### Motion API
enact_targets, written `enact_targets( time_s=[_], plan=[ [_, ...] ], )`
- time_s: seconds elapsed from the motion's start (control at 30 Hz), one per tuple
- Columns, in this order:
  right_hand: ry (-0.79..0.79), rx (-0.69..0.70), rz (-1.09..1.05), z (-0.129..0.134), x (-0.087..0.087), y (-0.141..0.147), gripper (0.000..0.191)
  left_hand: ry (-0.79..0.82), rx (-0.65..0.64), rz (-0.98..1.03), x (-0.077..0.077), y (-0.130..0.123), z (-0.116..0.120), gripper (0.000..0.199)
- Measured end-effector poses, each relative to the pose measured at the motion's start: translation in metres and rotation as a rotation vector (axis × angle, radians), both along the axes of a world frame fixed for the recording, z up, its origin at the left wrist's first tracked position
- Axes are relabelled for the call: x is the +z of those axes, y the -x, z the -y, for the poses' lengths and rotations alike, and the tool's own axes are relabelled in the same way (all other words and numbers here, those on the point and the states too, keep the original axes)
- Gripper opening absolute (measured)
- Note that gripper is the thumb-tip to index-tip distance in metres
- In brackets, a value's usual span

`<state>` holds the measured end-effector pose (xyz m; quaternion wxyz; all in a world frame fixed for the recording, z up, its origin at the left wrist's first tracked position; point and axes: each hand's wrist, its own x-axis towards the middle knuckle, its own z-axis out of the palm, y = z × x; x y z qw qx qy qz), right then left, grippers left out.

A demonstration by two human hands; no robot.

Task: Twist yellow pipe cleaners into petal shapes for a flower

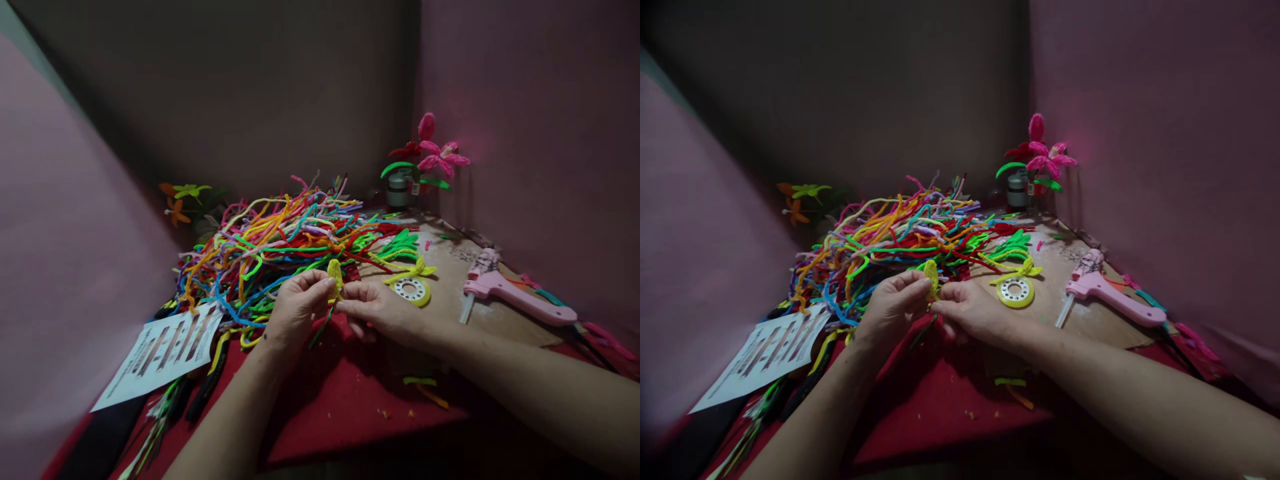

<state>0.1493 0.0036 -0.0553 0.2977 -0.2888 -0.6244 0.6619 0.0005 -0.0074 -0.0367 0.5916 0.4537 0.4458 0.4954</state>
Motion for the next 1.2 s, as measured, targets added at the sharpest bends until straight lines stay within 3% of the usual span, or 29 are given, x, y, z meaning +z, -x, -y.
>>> enact_targets(
  time_s=[0.17,0.27,0.43,0.57,0.63,0.73,0.83,1.2],
  plan=[
    [-0.022,0.073,0.009,-0.001,-0.005,0.001,0.008,0.051,0.071,0.052,-0.002,-0.007,0.002,0.023],
    [-0.073,0.035,-0.032,-0.002,-0.007,0.002,0.011,0.075,0.136,0.105,-0.001,-0.010,0.002,0.025],
    [0.053,-0.009,-0.127,-0.002,-0.011,0.005,0.017,0.053,0.197,0.140,-0.002,-0.010,0.001,0.022],
    [0.002,0.053,-0.009,-0.002,-0.012,0.004,0.025,0.019,0.219,0.136,-0.001,-0.009,0.001,0.022],
    [-0.134,-0.013,0.068,-0.003,-0.008,0.001,0.029,0.010,0.216,0.111,0.000,-0.009,0.001,0.023],
    [-0.355,-0.294,0.058,-0.006,0.002,-0.004,0.026,-0.007,0.191,0.059,0.001,-0.009,0.002,0.021],
    [-0.288,-0.364,-0.026,-0.008,0.007,-0.006,0.020,-0.015,0.159,-0.031,0.000,-0.011,0.004,0.020],
    [0.033,-0.342,-0.152,-0.011,0.002,-0.004,0.017,-0.093,0.043,-0.348,0.003,-0.010,0.005,0.019]
  ],
)
